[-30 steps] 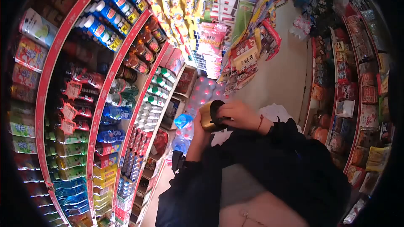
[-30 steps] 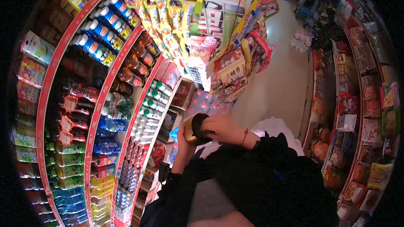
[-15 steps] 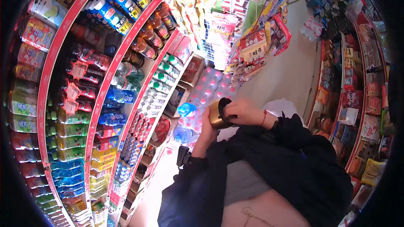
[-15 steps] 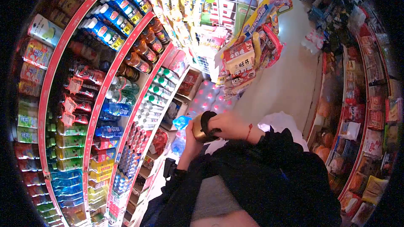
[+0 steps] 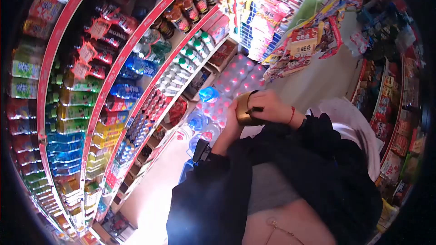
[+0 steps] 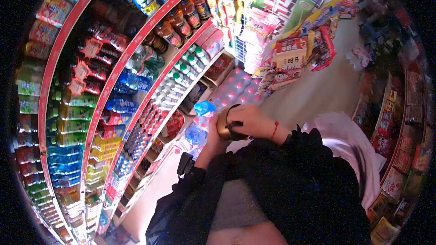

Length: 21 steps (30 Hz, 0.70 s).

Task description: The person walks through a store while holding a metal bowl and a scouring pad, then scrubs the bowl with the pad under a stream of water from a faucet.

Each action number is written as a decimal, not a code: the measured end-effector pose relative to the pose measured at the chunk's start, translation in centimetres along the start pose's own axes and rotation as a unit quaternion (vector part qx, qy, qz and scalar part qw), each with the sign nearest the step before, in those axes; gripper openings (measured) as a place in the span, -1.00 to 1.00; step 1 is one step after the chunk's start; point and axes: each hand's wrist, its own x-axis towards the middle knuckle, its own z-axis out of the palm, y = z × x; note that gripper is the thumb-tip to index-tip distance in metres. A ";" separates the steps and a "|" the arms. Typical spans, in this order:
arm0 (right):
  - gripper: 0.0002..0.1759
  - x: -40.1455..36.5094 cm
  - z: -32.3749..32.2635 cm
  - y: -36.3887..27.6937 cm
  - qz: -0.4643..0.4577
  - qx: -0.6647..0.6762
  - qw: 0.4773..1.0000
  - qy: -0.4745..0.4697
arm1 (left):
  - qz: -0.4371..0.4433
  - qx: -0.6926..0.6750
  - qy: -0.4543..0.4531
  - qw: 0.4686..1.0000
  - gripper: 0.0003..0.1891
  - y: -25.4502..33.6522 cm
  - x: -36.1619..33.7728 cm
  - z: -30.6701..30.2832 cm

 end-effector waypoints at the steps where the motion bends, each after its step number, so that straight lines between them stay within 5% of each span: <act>1: -0.85 0.3 0.3 0.0 -0.003 0.005 1.000 -0.007 | 0.004 0.000 -0.015 1.000 -0.29 0.3 -0.4 0.4; 5: -0.85 1.1 0.7 0.5 -0.036 -0.117 0.990 0.077 | 0.070 -0.016 -0.008 0.997 -0.30 1.9 -2.0 0.4; 7: -0.87 1.1 0.3 -0.3 -0.047 -0.153 0.986 -0.054 | 0.098 -0.017 -0.002 0.995 -0.29 1.9 -2.2 -0.2; 11: -0.86 2.2 0.8 -1.3 -0.098 -0.073 0.988 -0.092 | 0.091 -0.054 0.018 0.994 -0.29 1.8 -2.5 -0.3; 13: -0.83 2.8 1.3 -0.9 -0.103 -0.125 0.987 -0.001 | 0.094 -0.035 0.020 0.995 -0.29 1.9 -2.6 -0.4; 15: -0.83 2.9 1.3 -0.3 -0.110 -0.143 0.984 0.012 | 0.070 -0.030 -0.063 0.995 -0.30 2.3 -2.7 -0.8; 17: -0.82 2.9 1.1 0.2 -0.114 -0.168 0.979 0.029 | 0.093 -0.023 -0.039 0.995 -0.32 2.3 -2.4 -0.6; 19: -0.83 2.2 0.5 0.1 -0.043 -0.177 0.975 -0.126 | 0.140 0.012 0.017 0.990 -0.31 2.1 -1.9 -0.8; 21: -0.89 2.2 -0.2 -0.4 -0.014 -0.129 0.982 -0.137 | 0.088 0.020 -0.001 0.996 -0.28 2.2 -2.0 0.0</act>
